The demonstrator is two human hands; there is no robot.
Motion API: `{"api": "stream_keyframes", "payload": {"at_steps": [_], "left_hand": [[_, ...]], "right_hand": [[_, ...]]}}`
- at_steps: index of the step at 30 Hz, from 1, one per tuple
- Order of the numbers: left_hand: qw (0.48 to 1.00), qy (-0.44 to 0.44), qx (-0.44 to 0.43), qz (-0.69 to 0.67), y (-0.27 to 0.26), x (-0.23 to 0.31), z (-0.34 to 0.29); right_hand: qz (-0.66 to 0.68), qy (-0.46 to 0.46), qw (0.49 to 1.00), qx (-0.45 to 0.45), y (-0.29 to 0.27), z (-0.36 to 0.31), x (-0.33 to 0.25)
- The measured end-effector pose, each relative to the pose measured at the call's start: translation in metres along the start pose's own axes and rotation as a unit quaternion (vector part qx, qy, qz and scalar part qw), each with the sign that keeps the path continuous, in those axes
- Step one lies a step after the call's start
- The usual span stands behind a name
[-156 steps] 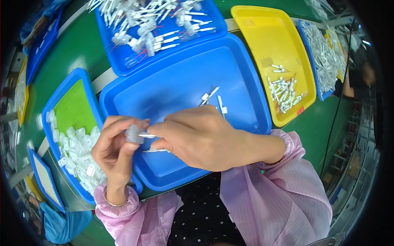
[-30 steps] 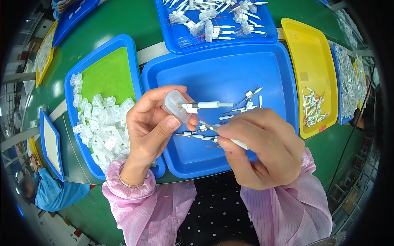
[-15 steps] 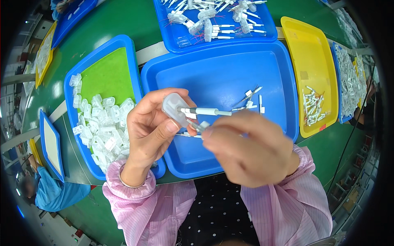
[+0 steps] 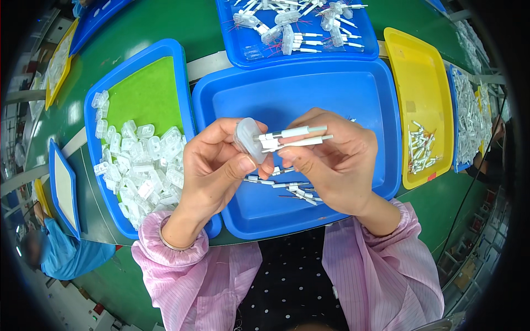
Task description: The person assembles small electronic components by inserting white cylindrical pieces into translucent plastic housings. They repeatedly pick up a housing from a green tray, insert a component from a blue tray, and place the assembled unit into a yellow tray. The process is repetitive and performed by hand without tools.
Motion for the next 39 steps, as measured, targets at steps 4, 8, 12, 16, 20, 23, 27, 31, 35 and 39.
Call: {"api": "stream_keyframes", "payload": {"at_steps": [4,8,12,16,20,23,27,31,35,39], "left_hand": [[0.999,0.029,0.007,0.021,-0.001,0.0,-0.001],[0.988,0.096,0.009,0.121,0.002,0.01,-0.004],[0.984,0.113,-0.01,0.136,0.005,0.015,-0.005],[0.987,0.065,-0.012,0.146,0.001,0.016,0.001],[0.755,0.209,0.151,0.603,-0.033,0.088,0.007],[0.343,0.13,0.319,0.874,-0.064,0.135,-0.012],[0.367,-0.068,0.371,0.85,-0.113,0.148,-0.033],[0.395,-0.077,0.364,0.84,-0.115,0.14,-0.03],[0.467,0.04,0.382,0.797,-0.106,0.143,-0.029],[0.789,0.152,0.296,0.516,-0.084,0.118,-0.012]], "right_hand": [[-0.083,-0.063,0.994,0.013,0.002,-0.003,-0.007],[-0.148,-0.128,0.98,0.04,0.006,-0.006,-0.014],[-0.188,-0.158,0.969,0.032,0.009,-0.008,-0.019],[-0.24,-0.152,0.959,0.001,0.01,-0.003,-0.024],[-0.21,-0.015,0.977,0.036,-0.022,0.027,-0.021],[-0.328,0.044,0.943,0.033,-0.066,0.076,-0.022],[-0.515,0.074,0.854,-0.027,-0.107,0.148,-0.005],[-0.724,-0.134,0.662,0.141,-0.092,0.131,-0.048],[-0.597,-0.17,0.78,-0.079,-0.008,0.057,-0.036],[-0.527,-0.081,0.745,-0.401,0.06,-0.035,0.017]]}}
Point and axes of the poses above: each hand's wrist, its own z-axis towards the middle knuckle, its own y-axis out of the palm, x = y × z, the point moved 9 cm from there along z, towards the middle knuckle, and after that the axes turned 3 degrees about y, right-handed, at the moved point
